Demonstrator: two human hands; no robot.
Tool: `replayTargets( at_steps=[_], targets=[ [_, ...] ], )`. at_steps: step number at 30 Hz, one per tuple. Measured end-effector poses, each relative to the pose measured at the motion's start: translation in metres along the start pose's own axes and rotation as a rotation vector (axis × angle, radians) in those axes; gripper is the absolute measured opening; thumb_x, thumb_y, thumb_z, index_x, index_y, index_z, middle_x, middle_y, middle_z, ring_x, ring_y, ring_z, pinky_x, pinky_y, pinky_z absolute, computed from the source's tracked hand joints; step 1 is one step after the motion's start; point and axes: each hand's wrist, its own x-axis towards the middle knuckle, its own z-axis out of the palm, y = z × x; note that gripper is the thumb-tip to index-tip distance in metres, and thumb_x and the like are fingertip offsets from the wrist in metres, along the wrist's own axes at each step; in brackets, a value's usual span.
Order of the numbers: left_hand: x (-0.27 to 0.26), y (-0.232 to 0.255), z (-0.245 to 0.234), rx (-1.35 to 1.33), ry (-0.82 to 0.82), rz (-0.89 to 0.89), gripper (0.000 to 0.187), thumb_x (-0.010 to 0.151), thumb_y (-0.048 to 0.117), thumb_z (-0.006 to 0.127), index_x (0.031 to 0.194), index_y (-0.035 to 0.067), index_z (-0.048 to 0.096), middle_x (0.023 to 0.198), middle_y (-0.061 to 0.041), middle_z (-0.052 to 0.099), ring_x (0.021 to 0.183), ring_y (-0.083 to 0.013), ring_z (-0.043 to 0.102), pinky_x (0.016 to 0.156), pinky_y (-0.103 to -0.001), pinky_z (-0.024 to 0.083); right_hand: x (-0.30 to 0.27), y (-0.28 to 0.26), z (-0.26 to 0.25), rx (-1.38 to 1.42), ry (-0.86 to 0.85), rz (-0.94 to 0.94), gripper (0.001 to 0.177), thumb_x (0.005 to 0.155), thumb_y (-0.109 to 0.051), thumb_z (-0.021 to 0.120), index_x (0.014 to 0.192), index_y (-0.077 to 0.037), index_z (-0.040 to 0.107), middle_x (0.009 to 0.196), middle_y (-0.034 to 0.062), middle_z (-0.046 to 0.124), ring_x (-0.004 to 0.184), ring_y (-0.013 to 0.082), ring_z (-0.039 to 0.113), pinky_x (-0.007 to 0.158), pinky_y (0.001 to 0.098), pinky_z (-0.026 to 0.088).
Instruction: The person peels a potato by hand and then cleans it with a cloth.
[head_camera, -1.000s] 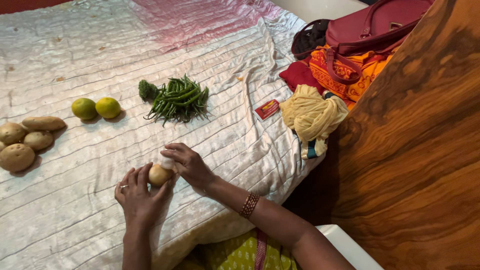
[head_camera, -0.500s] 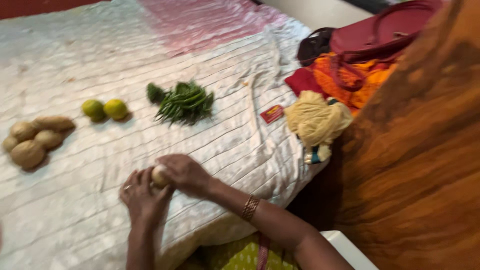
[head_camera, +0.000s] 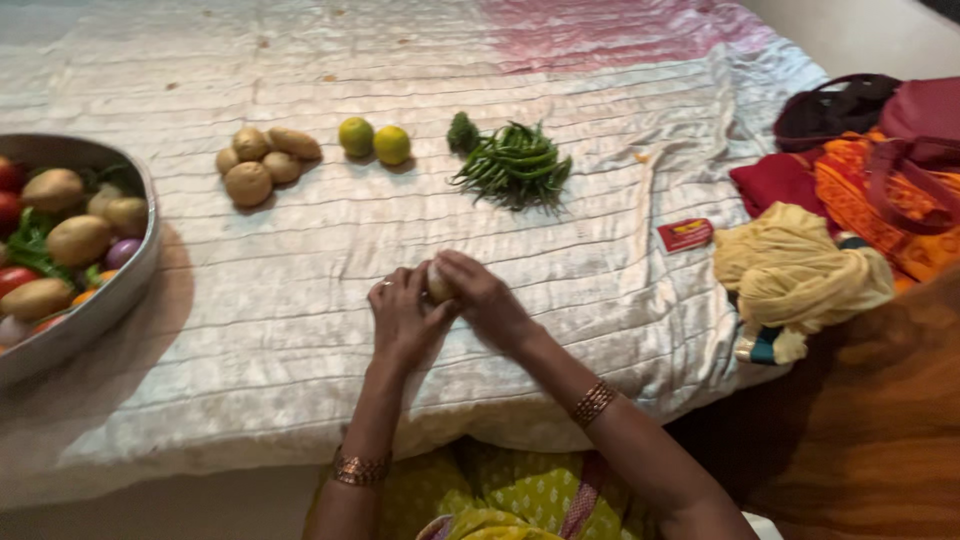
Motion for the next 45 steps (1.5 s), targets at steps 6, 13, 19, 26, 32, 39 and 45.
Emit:
replayTargets(
  at_steps=[6, 13, 19, 26, 32, 39, 45],
  targets=[
    [-0.015, 0.009, -0.002, -0.059, 0.135, 0.162, 0.070, 0.086, 0.030, 0.071, 0.153, 0.018, 0.054, 0.146, -0.010, 0.059, 0.136, -0.0307, 0.050, 0.117, -0.050, 0.030, -0.007, 0.019, 0.005, 0.194, 0.112, 0.248, 0.044, 0.092, 0.012, 0.058, 0.135, 0.002, 0.062, 0.138, 0.0190, 0.062, 0.126, 0.0308, 0.064, 0.108, 0.0376, 0.053],
    [-0.012, 0.007, -0.001, 0.103, 0.217, 0.167, 0.100, 0.073, 0.049, 0.082, 0.148, -0.003, 0.040, 0.139, -0.023, 0.050, 0.134, -0.0398, 0.039, 0.108, -0.058, 0.020, -0.010, 0.008, -0.002, -0.047, 0.049, -0.257, 0.039, 0.093, -0.002, 0.071, 0.131, 0.000, 0.062, 0.138, 0.0194, 0.061, 0.132, 0.0327, 0.061, 0.113, 0.0388, 0.052],
    [-0.013, 0.002, 0.005, 0.031, 0.112, -0.020, 0.077, 0.086, 0.042, 0.070, 0.153, 0.011, 0.049, 0.140, -0.012, 0.057, 0.136, -0.0282, 0.047, 0.120, -0.051, 0.022, 0.000, -0.008, -0.008, -0.141, 0.019, -0.385, 0.039, 0.090, -0.001, 0.072, 0.128, -0.002, 0.067, 0.140, 0.0152, 0.064, 0.135, 0.0321, 0.062, 0.116, 0.0443, 0.052],
    [-0.008, 0.012, -0.017, -0.079, -0.043, -0.081, 0.092, 0.070, 0.047, 0.083, 0.147, 0.011, 0.047, 0.141, -0.012, 0.055, 0.138, -0.0254, 0.043, 0.118, -0.045, 0.018, 0.020, -0.018, 0.000, 0.390, -0.002, 0.340, 0.031, 0.093, 0.001, 0.059, 0.123, 0.004, 0.068, 0.129, 0.0180, 0.067, 0.112, 0.0242, 0.069, 0.094, 0.0335, 0.061],
    [-0.010, 0.018, -0.027, -0.187, -0.077, -0.074, 0.091, 0.072, 0.044, 0.085, 0.150, 0.017, 0.047, 0.141, -0.010, 0.060, 0.139, -0.0251, 0.046, 0.118, -0.044, 0.019, 0.028, 0.016, 0.009, 0.783, -0.002, 0.728, 0.029, 0.093, 0.008, 0.050, 0.112, 0.007, 0.072, 0.102, 0.0164, 0.072, 0.084, 0.0211, 0.069, 0.067, 0.0311, 0.060],
    [-0.005, 0.015, -0.013, -0.114, 0.017, -0.087, 0.092, 0.070, 0.046, 0.084, 0.149, 0.015, 0.048, 0.138, -0.010, 0.063, 0.133, -0.0240, 0.053, 0.114, -0.045, 0.024, 0.018, 0.042, 0.024, 1.001, 0.101, 0.698, 0.028, 0.098, 0.005, 0.048, 0.115, 0.005, 0.071, 0.104, 0.0097, 0.072, 0.085, 0.0125, 0.069, 0.066, 0.0259, 0.059],
    [0.015, 0.006, -0.008, -0.061, 0.027, -0.130, 0.089, 0.071, 0.044, 0.083, 0.147, 0.009, 0.051, 0.139, -0.011, 0.061, 0.131, -0.0267, 0.053, 0.110, -0.045, 0.029, 0.009, 0.073, 0.035, 0.949, 0.140, 0.710, 0.031, 0.100, 0.008, 0.051, 0.120, 0.005, 0.075, 0.097, 0.0162, 0.069, 0.072, 0.0188, 0.056, 0.056, 0.0296, 0.045]
  ],
)
